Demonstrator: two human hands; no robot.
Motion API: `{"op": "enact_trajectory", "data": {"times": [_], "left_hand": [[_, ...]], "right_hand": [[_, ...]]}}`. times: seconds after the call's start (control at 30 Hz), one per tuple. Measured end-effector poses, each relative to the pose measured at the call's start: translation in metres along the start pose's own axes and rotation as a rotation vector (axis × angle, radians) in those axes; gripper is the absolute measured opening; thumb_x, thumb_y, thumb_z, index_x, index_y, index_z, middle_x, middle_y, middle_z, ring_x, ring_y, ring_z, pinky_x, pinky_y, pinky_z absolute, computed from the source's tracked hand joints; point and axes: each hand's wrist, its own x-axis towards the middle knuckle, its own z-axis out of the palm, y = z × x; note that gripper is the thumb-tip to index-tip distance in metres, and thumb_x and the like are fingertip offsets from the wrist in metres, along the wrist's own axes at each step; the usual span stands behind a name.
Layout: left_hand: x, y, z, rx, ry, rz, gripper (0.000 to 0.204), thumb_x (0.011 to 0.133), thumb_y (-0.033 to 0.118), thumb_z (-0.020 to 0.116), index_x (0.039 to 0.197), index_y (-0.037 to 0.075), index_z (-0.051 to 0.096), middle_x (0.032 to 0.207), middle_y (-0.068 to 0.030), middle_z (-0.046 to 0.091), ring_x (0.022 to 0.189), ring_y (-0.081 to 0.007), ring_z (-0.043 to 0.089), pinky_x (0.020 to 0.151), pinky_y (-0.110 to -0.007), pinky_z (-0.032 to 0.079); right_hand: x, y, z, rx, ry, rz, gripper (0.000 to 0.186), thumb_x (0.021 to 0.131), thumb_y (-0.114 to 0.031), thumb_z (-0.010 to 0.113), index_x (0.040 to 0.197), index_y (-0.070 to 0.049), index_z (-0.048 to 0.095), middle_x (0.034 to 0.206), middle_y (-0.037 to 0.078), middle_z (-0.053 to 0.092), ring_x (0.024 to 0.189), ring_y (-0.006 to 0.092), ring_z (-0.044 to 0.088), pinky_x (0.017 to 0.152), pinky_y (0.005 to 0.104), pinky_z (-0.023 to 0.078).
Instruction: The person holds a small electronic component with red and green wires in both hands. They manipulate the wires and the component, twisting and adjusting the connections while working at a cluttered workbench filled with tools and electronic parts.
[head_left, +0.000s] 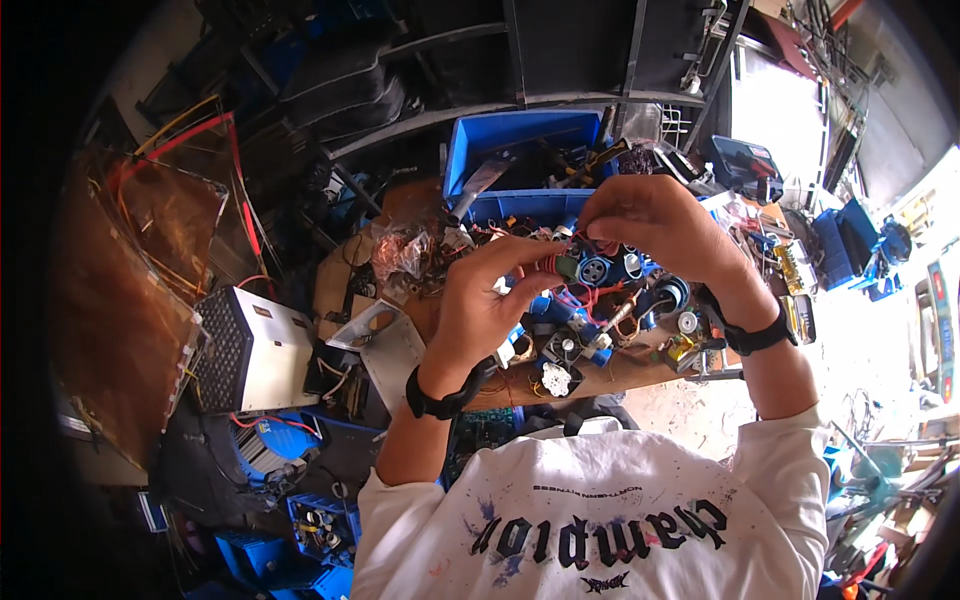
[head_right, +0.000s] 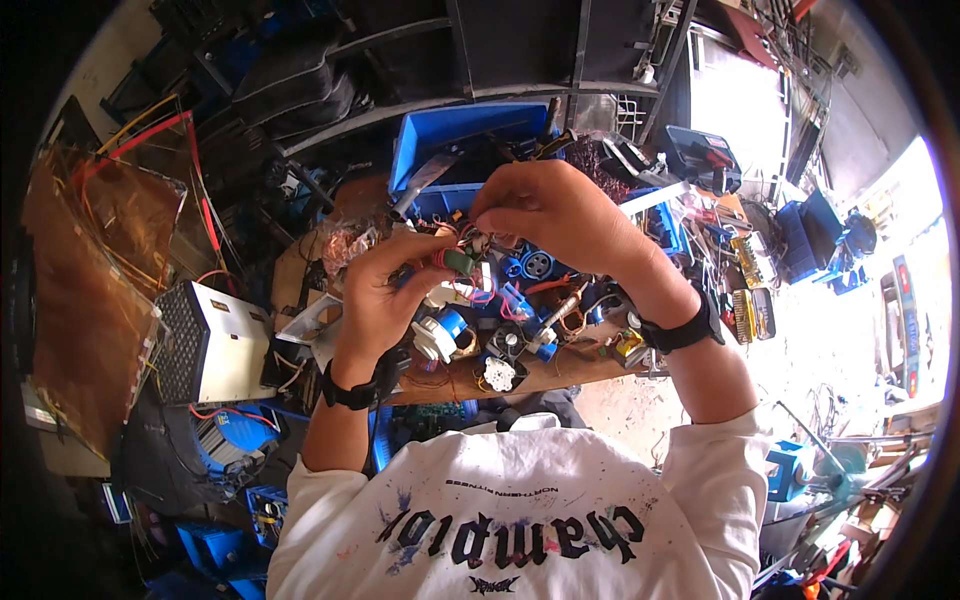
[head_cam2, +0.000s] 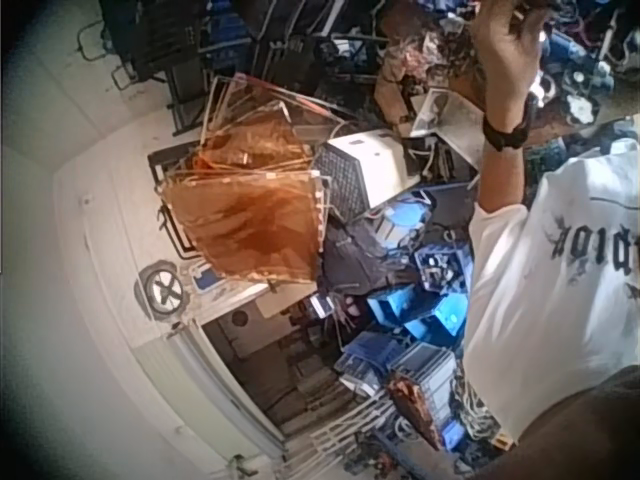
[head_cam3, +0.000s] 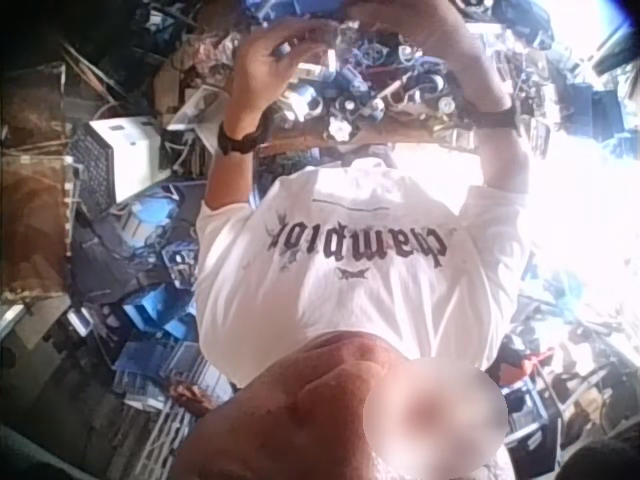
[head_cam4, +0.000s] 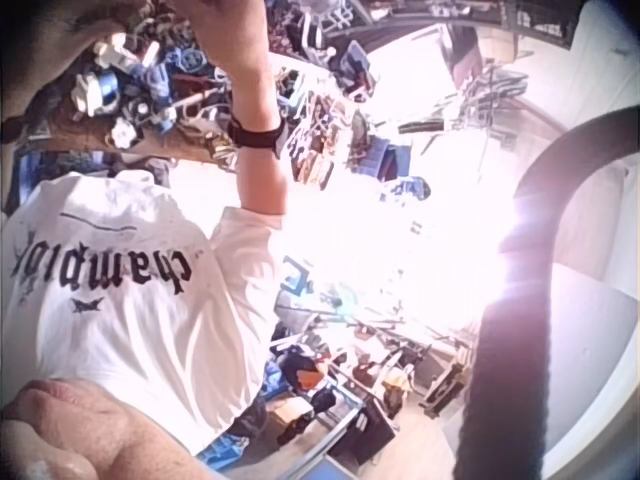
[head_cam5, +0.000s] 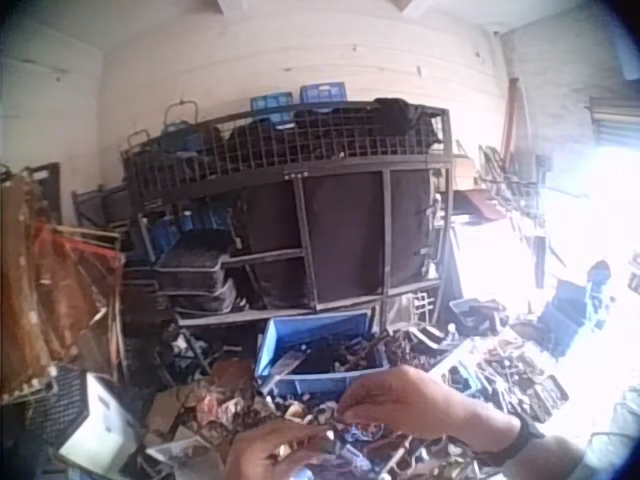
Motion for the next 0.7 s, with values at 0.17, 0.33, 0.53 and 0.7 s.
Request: {"op": "enact_trajectory", "data": {"times": [0.17, 0.33, 0.53, 0.7], "left_hand": [[-0.002, 0.0, 0.007, -0.153, 0.067, -0.011, 0.031, 0.078, 0.002, 0.076, 0.107, 0.001, 0.068, 0.093, -0.0083, 0.07, 0.081, -0.0132, 0.067, 0.072, -0.025, 0.053], [-0.001, 0.005, 0.007, -0.177, 0.069, -0.022, 0.029, 0.078, 0.0, 0.075, 0.106, -0.001, 0.068, 0.093, -0.0086, 0.069, 0.08, -0.0146, 0.068, 0.073, -0.025, 0.053], [-0.002, -0.001, 0.009, -0.081, 0.109, -0.048, 0.027, 0.077, 0.003, 0.076, 0.103, -0.001, 0.068, 0.091, -0.0095, 0.069, 0.075, -0.0133, 0.065, 0.065, -0.025, 0.051], [0.0, 0.001, 0.012, 0.138, 0.206, 0.066, 0.027, 0.075, 0.004, 0.077, 0.1, 0.002, 0.069, 0.088, -0.0087, 0.068, 0.069, -0.0164, 0.061, 0.059, -0.025, 0.049]], "right_hand": [[0.001, -0.002, 0.01, -0.015, -0.016, 0.054, 0.013, 0.089, -0.006, 0.064, 0.097, 0.004, 0.065, 0.084, 0.004, 0.067, 0.078, 0.0089, 0.061, 0.072, 0.0242, 0.05], [0.003, 0.002, 0.012, 0.053, -0.142, 0.024, 0.014, 0.091, -0.007, 0.062, 0.099, 0.003, 0.065, 0.084, 0.004, 0.067, 0.077, 0.0083, 0.061, 0.072, 0.0241, 0.049], [-0.004, 0.003, 0.016, 0.028, -0.048, 0.011, 0.018, 0.09, -0.012, 0.065, 0.101, 0.003, 0.066, 0.088, 0.005, 0.066, 0.082, 0.0111, 0.062, 0.074, 0.0267, 0.05], [-0.016, -0.013, 0.043, -0.427, 0.268, -0.302, 0.017, 0.082, -0.011, 0.07, 0.096, -0.001, 0.068, 0.092, 0.013, 0.062, 0.08, 0.0287, 0.064, 0.073, 0.0349, 0.052]]}}
